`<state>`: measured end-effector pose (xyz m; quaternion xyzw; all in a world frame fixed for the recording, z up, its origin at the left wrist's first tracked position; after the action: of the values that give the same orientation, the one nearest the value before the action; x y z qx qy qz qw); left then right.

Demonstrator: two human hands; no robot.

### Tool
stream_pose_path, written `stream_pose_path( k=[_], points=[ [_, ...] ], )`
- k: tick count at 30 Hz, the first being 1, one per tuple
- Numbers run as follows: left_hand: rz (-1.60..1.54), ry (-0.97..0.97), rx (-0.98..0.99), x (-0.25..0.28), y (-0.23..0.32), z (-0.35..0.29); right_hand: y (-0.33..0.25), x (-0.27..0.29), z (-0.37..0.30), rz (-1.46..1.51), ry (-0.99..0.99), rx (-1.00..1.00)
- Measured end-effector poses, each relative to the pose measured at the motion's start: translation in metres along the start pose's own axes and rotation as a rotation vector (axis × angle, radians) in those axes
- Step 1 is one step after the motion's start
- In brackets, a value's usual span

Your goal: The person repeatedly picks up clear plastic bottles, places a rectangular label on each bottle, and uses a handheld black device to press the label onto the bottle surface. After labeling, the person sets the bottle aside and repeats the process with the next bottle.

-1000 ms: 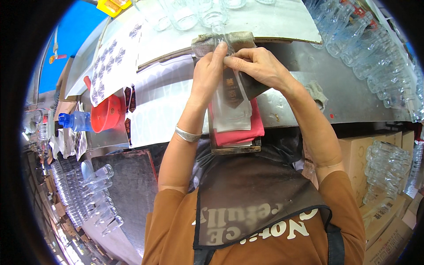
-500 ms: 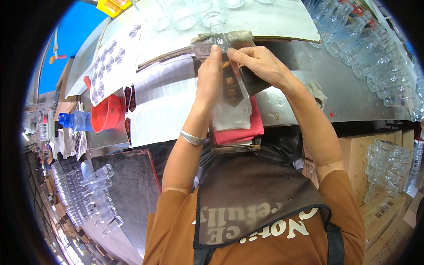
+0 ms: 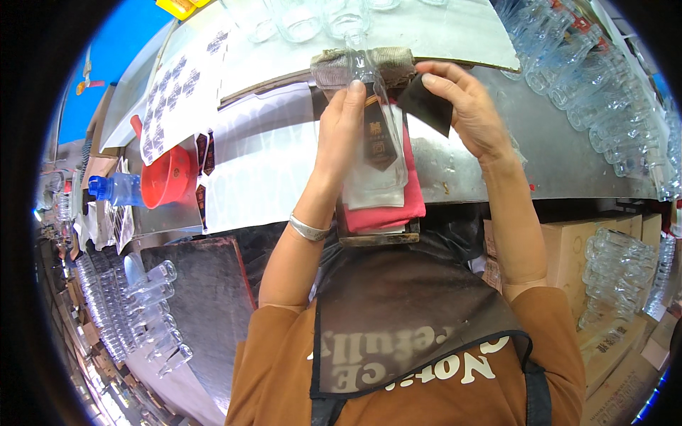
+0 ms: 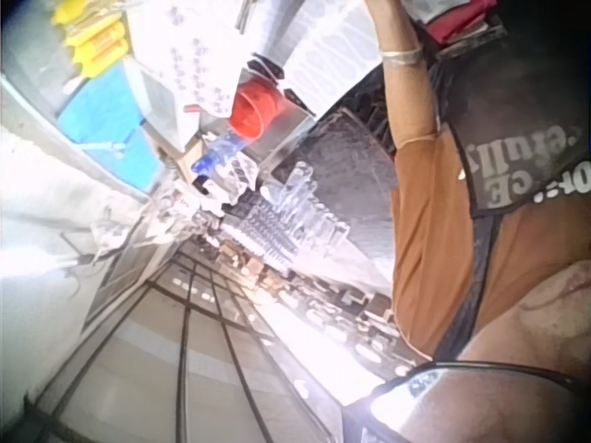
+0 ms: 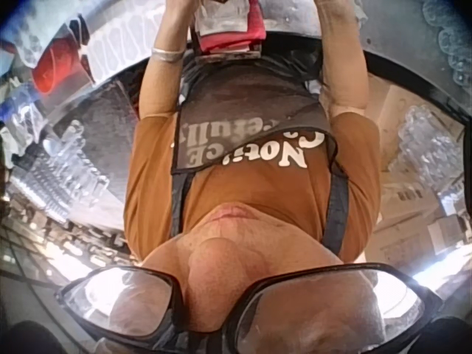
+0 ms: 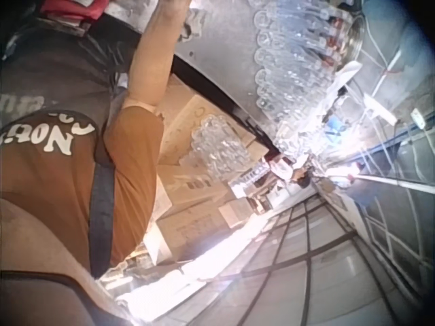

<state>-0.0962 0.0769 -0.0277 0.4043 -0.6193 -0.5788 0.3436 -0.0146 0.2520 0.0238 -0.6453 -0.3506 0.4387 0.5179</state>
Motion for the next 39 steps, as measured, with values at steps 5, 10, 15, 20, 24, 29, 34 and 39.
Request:
stream_pose_path(
  k=[5, 10, 15, 20, 24, 29, 34, 39],
  points=[
    [-0.136, -0.034, 0.04, -0.009, 0.009, -0.009, -0.025, -0.009, 0.007, -0.202, 0.042, 0.292],
    [-0.239, -0.046, 0.014, -0.009, 0.0, -0.004, -0.046, -0.037, 0.007, -0.576, -0.029, 0.516],
    [-0.363, 0.103, 0.094, -0.007, -0.01, -0.005, -0.065, -0.053, -0.008, -0.785, 0.076, 0.953],
    [-0.366, 0.093, 0.065, -0.006, 0.007, -0.013, -0.055, -0.078, -0.053, -0.793, -0.256, 1.045],
    [-0.513, -0.025, 0.066, -0.012, 0.016, -0.014, -0.064, -0.072, -0.037, -0.861, -0.104, 1.146],
    [-0.202, 0.04, 0.141, 0.006, 0.006, -0.007, -0.05, -0.054, -0.044, -0.581, -0.193, 0.61],
    [-0.253, 0.132, 0.166, 0.001, 0.003, -0.006, -0.044, -0.039, -0.029, -0.551, -0.148, 0.747],
    [-0.268, 0.123, 0.148, -0.003, 0.01, -0.006, -0.037, -0.028, -0.045, -0.364, -0.202, 0.438]
  ],
)
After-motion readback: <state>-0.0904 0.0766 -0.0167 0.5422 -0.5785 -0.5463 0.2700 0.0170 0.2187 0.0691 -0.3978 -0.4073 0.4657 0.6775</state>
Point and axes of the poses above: each hand's wrist, its own z-axis towards the middle knuckle, its own x-axis out of the back of the hand, y = z × x, the point moved 5 cm from there along z, towards the middle knuckle, and after that the axes turned 5 degrees about y, right-handed, at the moved point
